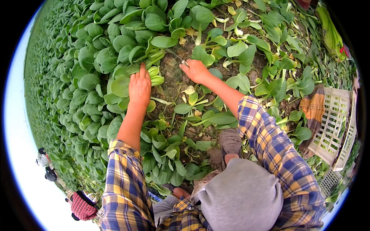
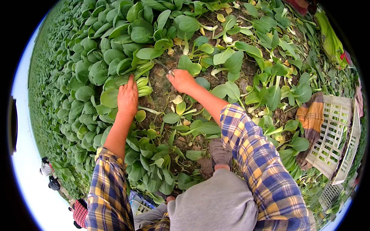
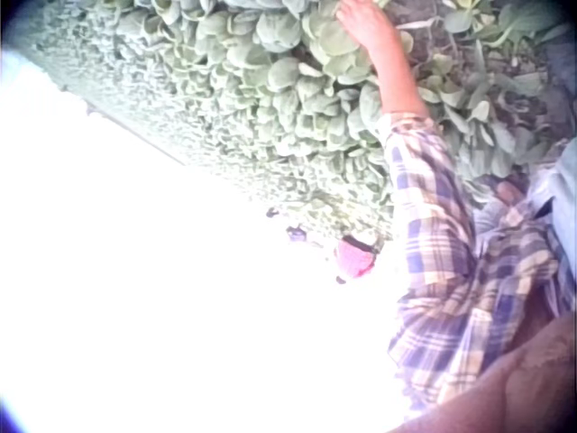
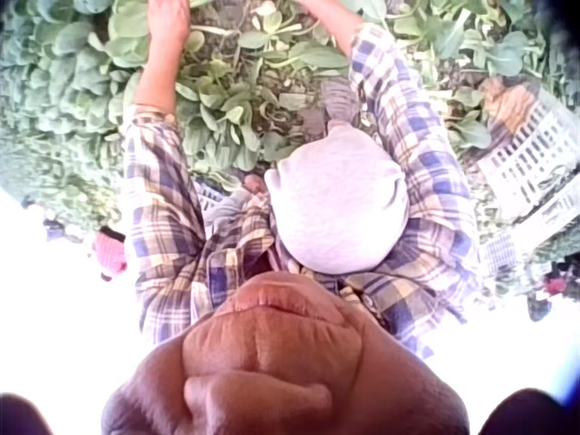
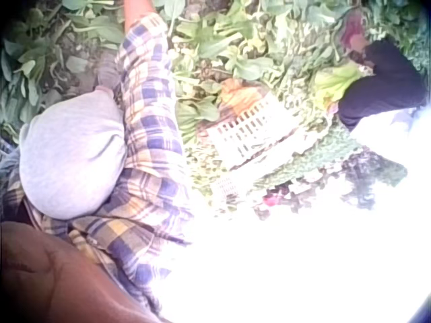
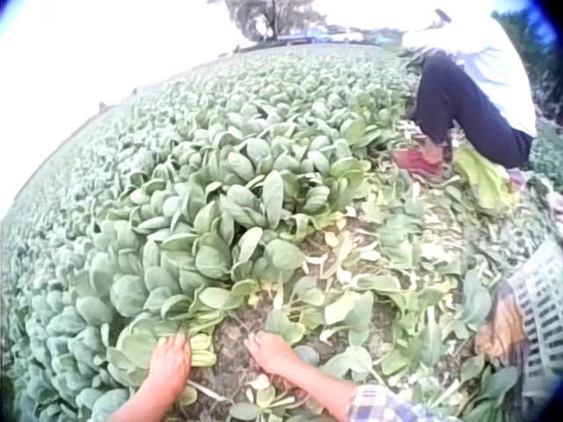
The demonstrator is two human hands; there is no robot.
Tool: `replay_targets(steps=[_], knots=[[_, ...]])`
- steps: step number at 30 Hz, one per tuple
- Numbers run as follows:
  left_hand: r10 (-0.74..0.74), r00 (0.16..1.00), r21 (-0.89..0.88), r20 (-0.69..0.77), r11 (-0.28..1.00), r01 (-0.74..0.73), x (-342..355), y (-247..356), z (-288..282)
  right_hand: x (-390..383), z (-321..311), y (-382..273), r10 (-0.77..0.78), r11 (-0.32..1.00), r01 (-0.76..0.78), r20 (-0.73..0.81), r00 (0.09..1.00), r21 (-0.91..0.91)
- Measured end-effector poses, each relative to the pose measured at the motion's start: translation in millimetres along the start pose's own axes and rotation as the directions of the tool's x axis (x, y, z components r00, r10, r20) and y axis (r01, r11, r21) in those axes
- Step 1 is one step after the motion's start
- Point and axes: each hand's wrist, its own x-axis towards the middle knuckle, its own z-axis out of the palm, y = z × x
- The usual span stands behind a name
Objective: The person harvests bok choy in a field using a knife to cut the stems, gathers the vegetables into bunches, and places them into a white plastic crate. The person repeats this process, filling the crate with harvested vegetables.
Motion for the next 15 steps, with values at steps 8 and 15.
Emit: replay_targets(steps=[8, 15], knots=[[0.012, 1.000, -0.087, 0.026, 0.996, -0.010, -1.3, 0.5, -6.3, 17.4, -6.0, 3.9, 0.018, 0.998, -0.008, 0.148, 0.989, -0.062], [-0.100, 0.994, -0.361, -0.052, 0.929, 0.075, -27.0, -1.4, -23.3, -28.4, 4.0, 12.1, -0.082, 0.997, 0.083, -0.087, 0.993, 0.007]])
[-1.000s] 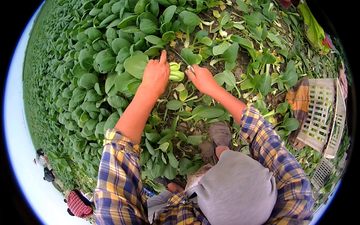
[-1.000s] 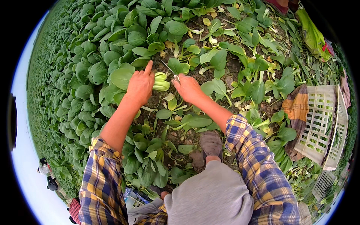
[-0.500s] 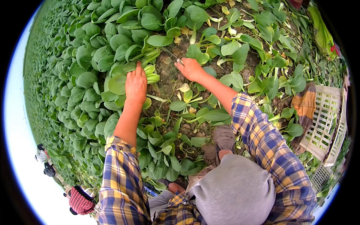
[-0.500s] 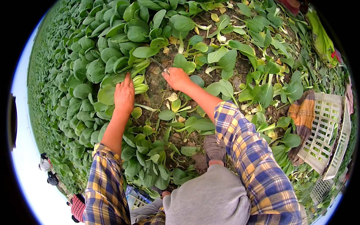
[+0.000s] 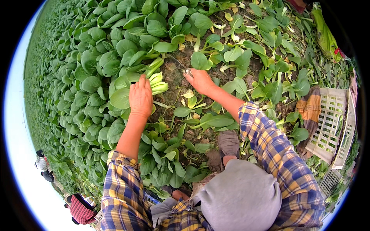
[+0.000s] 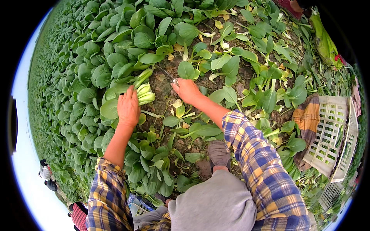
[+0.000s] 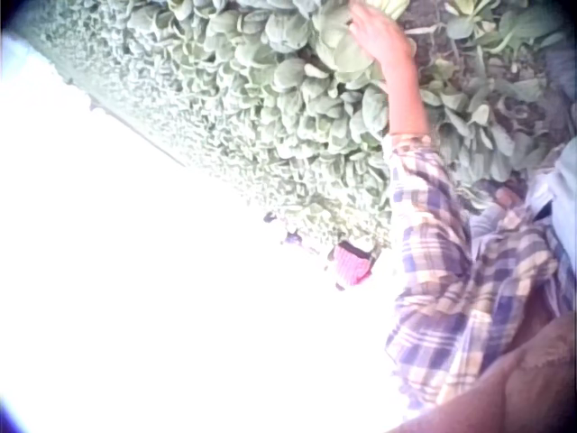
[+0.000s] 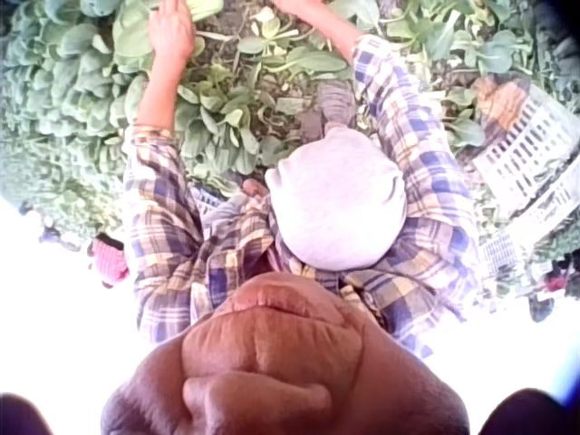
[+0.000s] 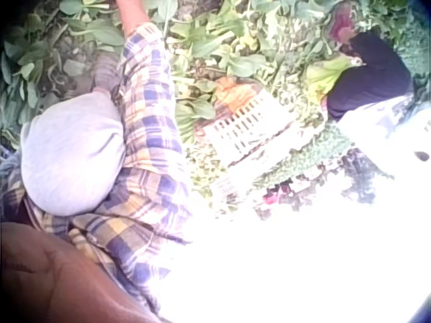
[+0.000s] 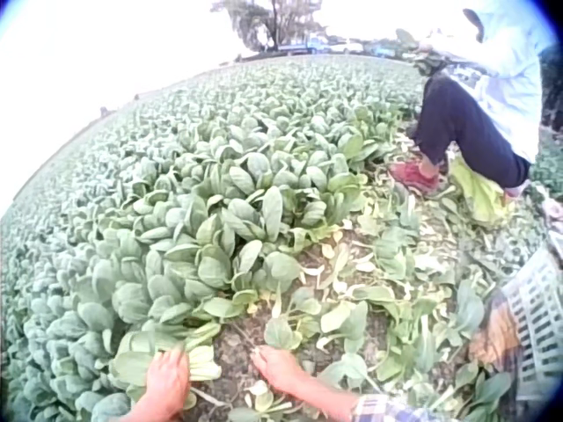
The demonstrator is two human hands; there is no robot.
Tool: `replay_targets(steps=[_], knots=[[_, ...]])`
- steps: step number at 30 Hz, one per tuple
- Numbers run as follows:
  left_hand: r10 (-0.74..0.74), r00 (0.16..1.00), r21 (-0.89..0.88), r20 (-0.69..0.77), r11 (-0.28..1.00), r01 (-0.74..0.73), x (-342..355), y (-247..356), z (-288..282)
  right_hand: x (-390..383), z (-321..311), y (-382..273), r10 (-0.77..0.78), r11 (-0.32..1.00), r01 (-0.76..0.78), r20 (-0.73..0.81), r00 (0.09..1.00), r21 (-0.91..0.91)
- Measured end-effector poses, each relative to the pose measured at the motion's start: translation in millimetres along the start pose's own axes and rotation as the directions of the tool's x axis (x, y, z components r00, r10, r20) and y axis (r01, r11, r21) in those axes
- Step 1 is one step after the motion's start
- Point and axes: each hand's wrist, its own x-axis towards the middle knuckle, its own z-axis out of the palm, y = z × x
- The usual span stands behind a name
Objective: The person harvests bok choy in a field using a knife to cut the stems, gathers the vegetables into bunches, and places them into a white plastic crate. The person repeats this process, filling the crate with harvested vegetables.
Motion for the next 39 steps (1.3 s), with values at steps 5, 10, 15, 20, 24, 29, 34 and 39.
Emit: replay_targets(steps=[5, 10, 15, 20, 24, 29, 34, 39], knots=[[-0.095, 0.980, -0.391, -0.174, 0.920, 0.020, -49.5, 59.5, -80.2, -62.6, -27.3, -33.2, 0.083, 0.663, -0.019, -0.048, 0.995, 0.748], [-0.234, 0.972, -0.838, -0.027, 0.535, 0.106, -94.6, 109.4, -110.6, -110.6, -58.0, -79.4, -0.043, 0.244, 0.111, -0.103, 0.994, 0.963], [-0.266, 0.934, -0.967, 0.240, 0.014, 0.253, -119.6, 113.7, -131.3, -117.8, -76.0, -72.2, 0.203, 0.532, 0.010, -0.139, 0.969, 0.847], [-0.255, 0.898, -0.933, 0.359, -0.123, 0.338, -89.9, 81.1, -123.7, -141.1, -68.4, -93.3, 0.090, 0.378, -0.076, 0.045, 0.995, 0.923], [0.114, 0.923, -0.851, 0.368, -0.359, 0.383, -72.3, 98.0, -104.0, -145.9, -39.6, -115.0, 0.055, 0.258, -0.024, 0.010, 0.998, 0.966], [-0.036, 0.907, -0.862, 0.419, -0.331, 0.385, -46.5, 91.1, -75.4, -121.8, -60.7, -88.0, 0.057, 0.601, 0.003, -0.047, 0.997, 0.800], [0.082, 0.981, -0.553, 0.176, 0.833, 0.030, 37.8, 77.6, -85.2, -55.3, -67.7, -5.1, 0.132, 0.960, -0.066, -0.230, 0.964, 0.273], [0.505, 0.849, 0.152, 0.153, 0.837, -0.526, 133.1, 64.2, -69.1, 6.8, -64.7, 1.1, 0.167, 0.986, -0.160, -0.152, 0.974, 0.053]])
